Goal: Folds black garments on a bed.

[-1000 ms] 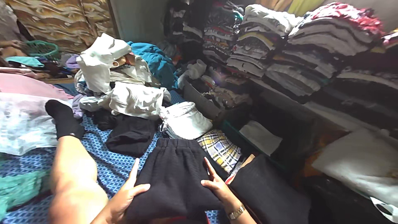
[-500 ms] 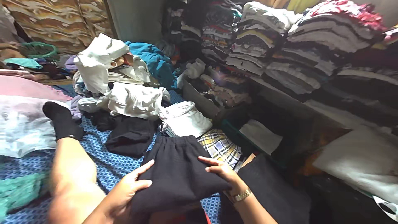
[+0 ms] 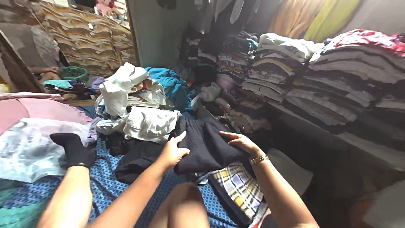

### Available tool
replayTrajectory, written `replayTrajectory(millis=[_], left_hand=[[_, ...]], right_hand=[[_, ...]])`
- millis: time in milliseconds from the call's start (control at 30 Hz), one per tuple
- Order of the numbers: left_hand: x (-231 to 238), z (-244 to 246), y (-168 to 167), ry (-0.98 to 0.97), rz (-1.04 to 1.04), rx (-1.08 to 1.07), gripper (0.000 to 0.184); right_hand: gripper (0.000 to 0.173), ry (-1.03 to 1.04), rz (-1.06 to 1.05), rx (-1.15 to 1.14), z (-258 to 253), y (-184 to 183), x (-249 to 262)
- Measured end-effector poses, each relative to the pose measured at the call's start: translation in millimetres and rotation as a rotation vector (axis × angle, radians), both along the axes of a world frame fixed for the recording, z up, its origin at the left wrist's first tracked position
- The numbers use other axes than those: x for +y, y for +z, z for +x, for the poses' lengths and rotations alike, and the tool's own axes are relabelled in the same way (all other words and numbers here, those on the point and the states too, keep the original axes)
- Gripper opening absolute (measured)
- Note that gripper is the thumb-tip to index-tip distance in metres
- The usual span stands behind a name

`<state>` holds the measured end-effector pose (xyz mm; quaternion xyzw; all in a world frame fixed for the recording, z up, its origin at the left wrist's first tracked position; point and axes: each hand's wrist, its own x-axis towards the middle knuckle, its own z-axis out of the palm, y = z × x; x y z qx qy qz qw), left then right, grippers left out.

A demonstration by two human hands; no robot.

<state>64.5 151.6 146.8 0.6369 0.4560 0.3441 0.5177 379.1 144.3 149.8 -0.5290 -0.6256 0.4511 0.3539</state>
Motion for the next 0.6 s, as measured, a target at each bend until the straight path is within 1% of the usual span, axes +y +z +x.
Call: replayTrajectory(millis=[100,167,200,267,367,433,467,500,600], left_hand=[[37,19,-9,0.041,0.164,0.064,0.074],[55,33,-26,0.078,0.245,0.059,0.073],[61,41,-38,0.09,0.251,0.049,0.074],[63,57,-67,0.099,0.187,0.056,0.079],[53,80,-121,0.097,-0.047,0.139,0.089],[43,90,-151,0.114,-0.2,0.196,0.092],[39,92,-158,0.137,-0.236,0.202,0.091],[37,93,-158,0.158,-0.251,0.195,0.091],[31,95,-140,0.168,-0.261,0.161,0.094]], right_hand=[[0.055,-0.084,0.058,-0.062,8,9,39],[0.055,-0.162,0.049,-0.102,11,2,65],[0.055,-0.189,0.044,-0.136,14,-7,77],[0.057,-0.204,0.013,-0.238,18,-35,96],[0.058,-0.189,-0.122,-0.411,15,-90,105],[0.057,-0.191,-0.236,-0.45,13,-121,103],[0.055,-0.217,-0.262,-0.433,13,-129,102],[0.053,-0.238,-0.268,-0.419,13,-130,102],[0.05,-0.211,-0.266,-0.426,16,-108,104]])
